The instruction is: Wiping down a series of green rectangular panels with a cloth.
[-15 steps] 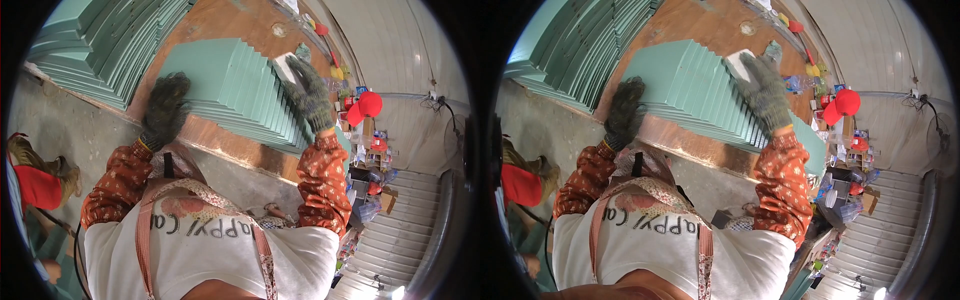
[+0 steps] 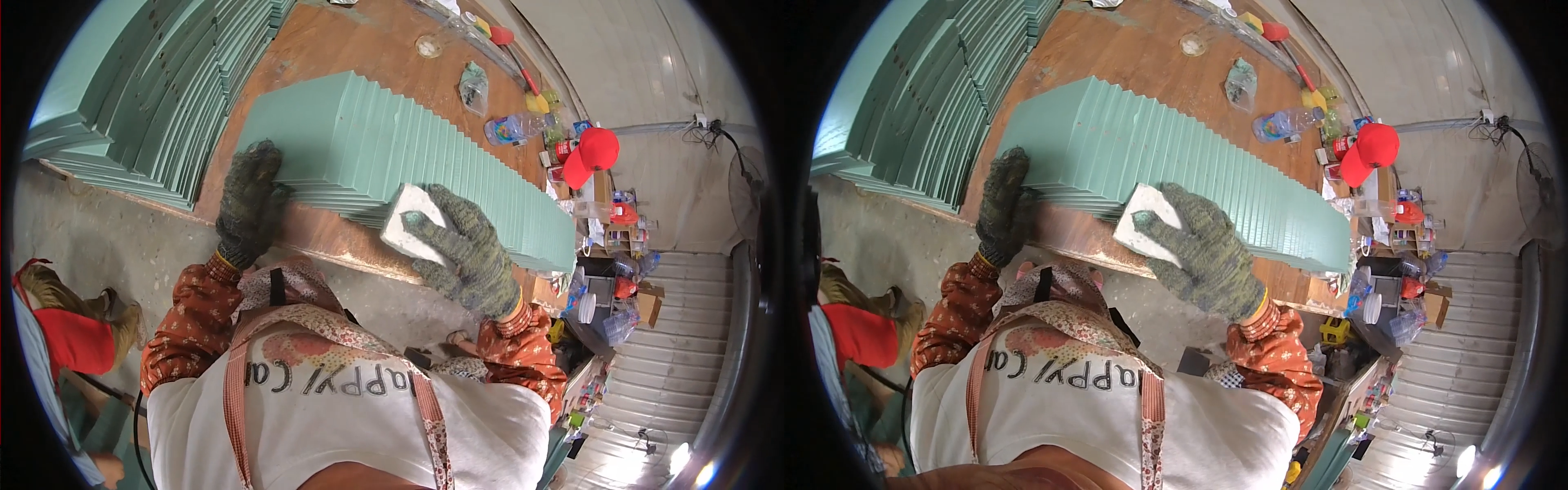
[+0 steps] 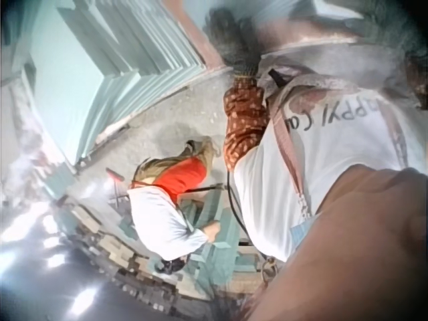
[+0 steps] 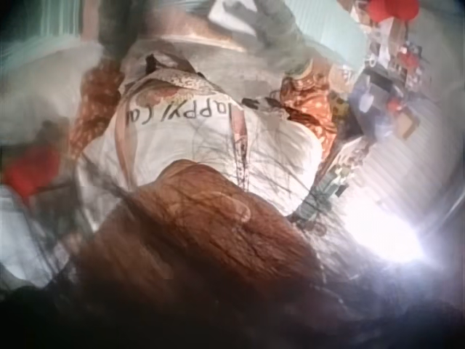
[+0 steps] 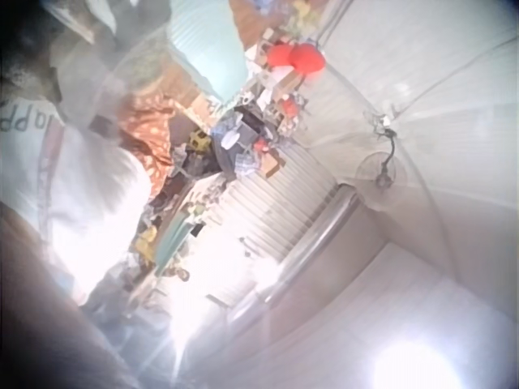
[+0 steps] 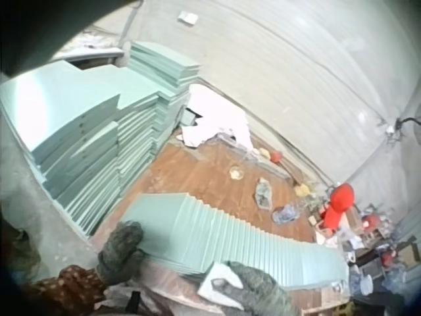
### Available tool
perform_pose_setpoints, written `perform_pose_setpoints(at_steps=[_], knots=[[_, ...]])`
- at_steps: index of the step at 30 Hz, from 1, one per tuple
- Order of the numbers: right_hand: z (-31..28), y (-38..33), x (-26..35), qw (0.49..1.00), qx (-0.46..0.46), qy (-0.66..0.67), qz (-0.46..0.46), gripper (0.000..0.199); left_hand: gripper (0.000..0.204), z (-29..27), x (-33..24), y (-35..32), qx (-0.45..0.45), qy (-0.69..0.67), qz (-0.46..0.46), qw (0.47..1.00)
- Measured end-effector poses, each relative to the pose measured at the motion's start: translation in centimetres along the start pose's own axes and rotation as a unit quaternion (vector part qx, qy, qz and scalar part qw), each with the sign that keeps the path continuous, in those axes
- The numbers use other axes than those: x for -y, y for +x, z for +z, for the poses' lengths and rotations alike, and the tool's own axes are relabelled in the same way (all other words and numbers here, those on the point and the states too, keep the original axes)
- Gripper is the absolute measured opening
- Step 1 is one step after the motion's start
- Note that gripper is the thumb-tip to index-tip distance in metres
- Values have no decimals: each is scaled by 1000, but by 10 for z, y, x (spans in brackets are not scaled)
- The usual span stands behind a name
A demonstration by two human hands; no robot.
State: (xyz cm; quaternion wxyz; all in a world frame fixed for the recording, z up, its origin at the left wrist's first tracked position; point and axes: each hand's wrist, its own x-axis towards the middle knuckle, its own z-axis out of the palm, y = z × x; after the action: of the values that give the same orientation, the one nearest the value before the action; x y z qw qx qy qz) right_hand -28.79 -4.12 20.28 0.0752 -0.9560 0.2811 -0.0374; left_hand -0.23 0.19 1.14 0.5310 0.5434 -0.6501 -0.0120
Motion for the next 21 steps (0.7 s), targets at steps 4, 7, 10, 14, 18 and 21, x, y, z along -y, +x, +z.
perform_pose_setpoints(at_steps=[4,7,10,14,18,21], knots=[[-12,25,-20,1000,-9,9,-20,60,43,-2,2,-3,9,-6,10,1000],[-7,51,-58,999,-42,33,11,56,43,0,2,-4,12,1,-1,1000],[-7,86,-92,991,-48,111,62,52,43,2,3,-5,7,-13,-6,1000],[-6,109,-133,992,-57,73,81,52,42,3,2,-2,4,9,5,1000],[-5,109,-138,997,-59,-7,47,53,41,3,-1,-2,4,12,-15,1000],[-1,90,-115,992,-46,88,82,55,42,1,-3,-4,-5,19,-42,999]])
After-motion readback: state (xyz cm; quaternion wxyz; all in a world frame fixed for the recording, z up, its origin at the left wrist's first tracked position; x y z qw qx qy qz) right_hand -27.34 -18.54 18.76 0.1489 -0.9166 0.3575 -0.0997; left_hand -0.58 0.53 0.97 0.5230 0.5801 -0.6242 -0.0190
